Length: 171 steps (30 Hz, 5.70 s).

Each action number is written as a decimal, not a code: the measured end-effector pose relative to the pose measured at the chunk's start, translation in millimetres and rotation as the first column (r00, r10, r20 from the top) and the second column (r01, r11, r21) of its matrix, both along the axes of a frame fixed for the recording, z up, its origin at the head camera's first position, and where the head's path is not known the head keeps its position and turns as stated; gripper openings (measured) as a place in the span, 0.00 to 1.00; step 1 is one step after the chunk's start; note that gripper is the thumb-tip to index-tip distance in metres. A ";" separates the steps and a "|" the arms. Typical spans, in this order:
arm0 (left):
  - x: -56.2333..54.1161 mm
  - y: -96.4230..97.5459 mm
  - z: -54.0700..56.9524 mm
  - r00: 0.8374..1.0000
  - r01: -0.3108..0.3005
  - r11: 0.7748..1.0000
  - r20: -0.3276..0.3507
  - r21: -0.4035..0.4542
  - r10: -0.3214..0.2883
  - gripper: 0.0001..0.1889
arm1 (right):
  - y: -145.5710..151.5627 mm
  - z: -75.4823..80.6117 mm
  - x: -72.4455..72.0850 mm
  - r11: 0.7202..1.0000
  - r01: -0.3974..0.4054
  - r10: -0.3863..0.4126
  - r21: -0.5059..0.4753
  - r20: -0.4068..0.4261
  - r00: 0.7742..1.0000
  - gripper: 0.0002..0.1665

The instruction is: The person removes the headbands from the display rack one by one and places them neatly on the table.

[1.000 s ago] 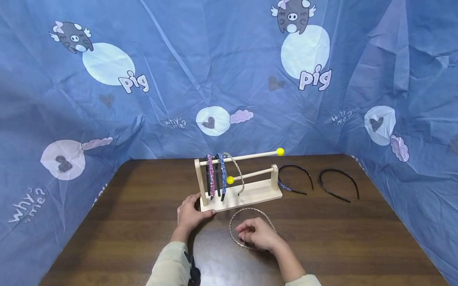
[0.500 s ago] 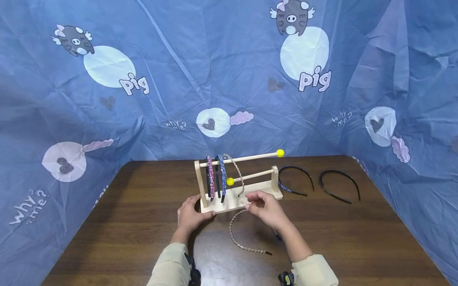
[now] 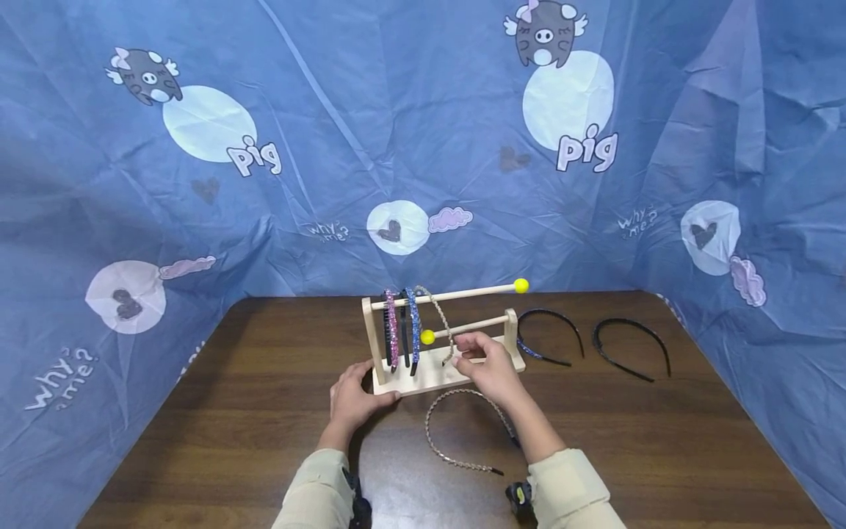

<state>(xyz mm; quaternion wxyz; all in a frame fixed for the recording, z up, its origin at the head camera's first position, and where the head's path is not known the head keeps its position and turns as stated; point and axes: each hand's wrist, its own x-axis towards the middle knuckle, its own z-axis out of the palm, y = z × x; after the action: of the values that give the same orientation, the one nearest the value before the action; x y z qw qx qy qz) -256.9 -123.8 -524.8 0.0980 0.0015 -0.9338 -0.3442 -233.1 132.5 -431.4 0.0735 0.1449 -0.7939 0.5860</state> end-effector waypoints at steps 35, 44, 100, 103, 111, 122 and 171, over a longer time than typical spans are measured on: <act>1.9 1.1 1.4 1.000 0.005 1.000 -0.010 -0.003 -0.005 0.46 | -11.2 36.7 4.0 0.980 0.087 -0.109 -0.176 -0.118 0.987 0.06; 1.4 -0.3 1.3 1.000 0.003 1.000 -0.009 -0.003 -0.003 0.46 | 1.6 27.5 -9.2 0.972 0.111 -0.140 -0.205 -0.136 0.981 0.06; 1.3 -0.4 4.8 1.000 -0.001 1.000 0.007 -0.013 0.001 0.46 | 85.4 40.5 -16.8 0.836 0.251 -0.355 -0.488 -0.131 0.926 0.06; 1.5 -0.5 5.0 1.000 -0.001 1.000 0.007 -0.010 0.001 0.46 | 88.0 39.2 -16.0 0.828 0.264 -0.369 -0.494 -0.128 0.921 0.07; 2.7 -0.6 6.4 1.000 0.005 1.000 0.002 -0.005 -0.005 0.47 | 91.7 35.7 -11.1 0.814 0.292 -0.387 -0.502 -0.092 0.918 0.07; 2.8 0.2 5.2 1.000 0.011 1.000 0.004 0.007 -0.011 0.47 | 148.9 -70.1 -53.2 0.847 0.285 -0.382 -0.449 -0.142 0.913 0.13; 1.2 1.3 4.6 1.000 0.006 1.000 0.029 0.002 -0.006 0.48 | 128.4 -25.5 58.1 0.983 0.182 -0.181 0.040 -0.017 0.983 0.05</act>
<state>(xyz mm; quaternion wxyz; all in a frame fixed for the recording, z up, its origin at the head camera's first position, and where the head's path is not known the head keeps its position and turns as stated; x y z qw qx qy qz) -255.7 -122.5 -520.2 0.0836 0.0037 -0.9348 -0.3451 -174.9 260.9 -457.0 0.1287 0.0773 -0.8154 0.5591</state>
